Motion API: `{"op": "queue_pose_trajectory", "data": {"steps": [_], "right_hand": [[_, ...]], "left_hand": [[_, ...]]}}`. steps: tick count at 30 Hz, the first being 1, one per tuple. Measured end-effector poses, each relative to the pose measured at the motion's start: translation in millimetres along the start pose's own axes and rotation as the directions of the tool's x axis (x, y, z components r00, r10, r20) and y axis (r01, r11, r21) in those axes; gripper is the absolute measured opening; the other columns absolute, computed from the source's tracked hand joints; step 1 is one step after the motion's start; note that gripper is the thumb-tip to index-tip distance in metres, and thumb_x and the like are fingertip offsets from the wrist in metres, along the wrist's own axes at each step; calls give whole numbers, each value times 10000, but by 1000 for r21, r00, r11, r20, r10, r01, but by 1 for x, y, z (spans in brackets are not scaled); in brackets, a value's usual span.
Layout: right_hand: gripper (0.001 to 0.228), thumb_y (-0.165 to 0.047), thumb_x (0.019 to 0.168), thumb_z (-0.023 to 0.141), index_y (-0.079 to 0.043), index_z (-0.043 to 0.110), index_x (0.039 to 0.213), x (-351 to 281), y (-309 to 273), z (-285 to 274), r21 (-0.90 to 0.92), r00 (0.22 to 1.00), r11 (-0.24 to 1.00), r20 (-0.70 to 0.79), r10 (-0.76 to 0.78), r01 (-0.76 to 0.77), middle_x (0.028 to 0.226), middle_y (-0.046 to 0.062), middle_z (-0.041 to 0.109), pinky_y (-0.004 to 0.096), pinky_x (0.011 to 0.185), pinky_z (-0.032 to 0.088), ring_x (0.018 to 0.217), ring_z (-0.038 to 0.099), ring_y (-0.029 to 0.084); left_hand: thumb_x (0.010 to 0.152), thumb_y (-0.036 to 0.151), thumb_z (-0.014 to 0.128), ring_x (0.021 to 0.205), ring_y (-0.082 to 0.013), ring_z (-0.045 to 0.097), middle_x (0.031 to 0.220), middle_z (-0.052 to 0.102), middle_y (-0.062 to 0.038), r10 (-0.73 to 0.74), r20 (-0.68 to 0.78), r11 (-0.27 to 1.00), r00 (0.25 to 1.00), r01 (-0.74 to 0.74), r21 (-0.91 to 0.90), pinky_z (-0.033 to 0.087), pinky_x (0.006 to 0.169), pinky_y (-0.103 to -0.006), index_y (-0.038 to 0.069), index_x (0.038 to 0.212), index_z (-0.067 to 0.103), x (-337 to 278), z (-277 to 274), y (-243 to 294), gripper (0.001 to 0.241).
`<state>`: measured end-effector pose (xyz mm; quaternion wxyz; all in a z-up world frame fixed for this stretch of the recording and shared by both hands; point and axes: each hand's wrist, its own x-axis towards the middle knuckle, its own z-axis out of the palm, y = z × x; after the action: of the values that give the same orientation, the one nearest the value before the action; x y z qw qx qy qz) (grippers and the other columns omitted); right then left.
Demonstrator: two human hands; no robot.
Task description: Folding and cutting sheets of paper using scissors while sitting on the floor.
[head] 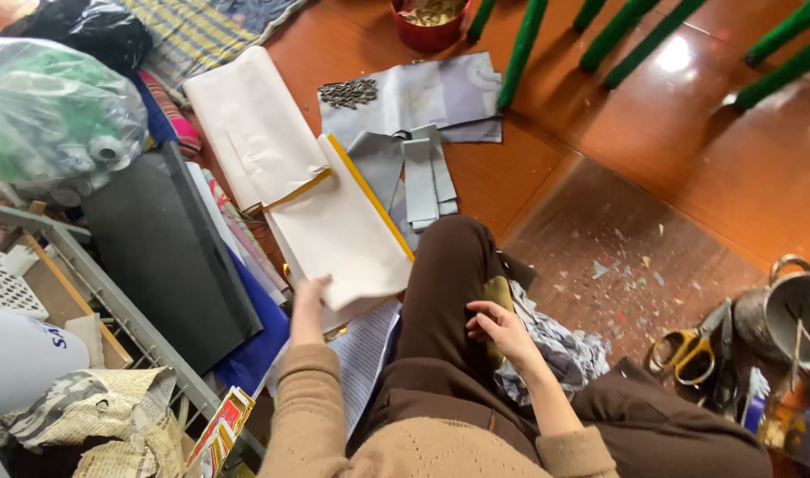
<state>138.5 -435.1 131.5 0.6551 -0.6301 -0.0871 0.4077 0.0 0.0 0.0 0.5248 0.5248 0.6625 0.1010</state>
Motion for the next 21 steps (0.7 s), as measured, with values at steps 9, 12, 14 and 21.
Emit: {"op": "queue_pose_trajectory", "data": {"steps": [9, 12, 14, 21], "right_hand": [[307, -106, 935, 571, -31, 643, 1224, -17, -15, -1, -37, 994, 995, 66, -87, 90, 882, 148, 732, 321, 672, 595, 787, 715, 203], [299, -132, 944, 582, -40, 663, 1217, -19, -25, 8, -48, 983, 984, 88, -164, 169, 910, 170, 743, 331, 671, 602, 807, 725, 210], [331, -176, 952, 580, -50, 646, 1251, -48, -63, 14, -79, 963, 968, 151, -224, 237, 1004, 171, 728, 364, 741, 580, 893, 695, 219], [672, -295, 932, 648, -114, 325, 1493, -73, -117, -27, 462, 918, 808, -40, -394, 367, 1391, 153, 496, 453, 935, 490, 1181, 548, 252]], "left_hand": [[954, 226, 572, 452, 77, 458, 518, 456, 144, 358, 614, 710, 703, 222, -668, 261, 397, -33, 210, 652, 436, -127, -108, 176, 332], [951, 291, 663, 548, -25, 514, 694, 552, 69, 455, 469, 632, 757, 97, -769, 344, 482, -112, 180, 822, 570, -227, -111, 220, 194], [901, 227, 695, 565, -67, 581, 727, 609, 8, 482, 339, 589, 808, -12, -808, 406, 505, -139, 134, 813, 594, -361, -70, 266, 164], [906, 3, 694, 1021, -167, 564, 1055, 611, -137, 899, 344, 429, 271, -699, -571, 435, 1020, -353, 4, 1060, 621, -378, 93, 171, 170]]}}
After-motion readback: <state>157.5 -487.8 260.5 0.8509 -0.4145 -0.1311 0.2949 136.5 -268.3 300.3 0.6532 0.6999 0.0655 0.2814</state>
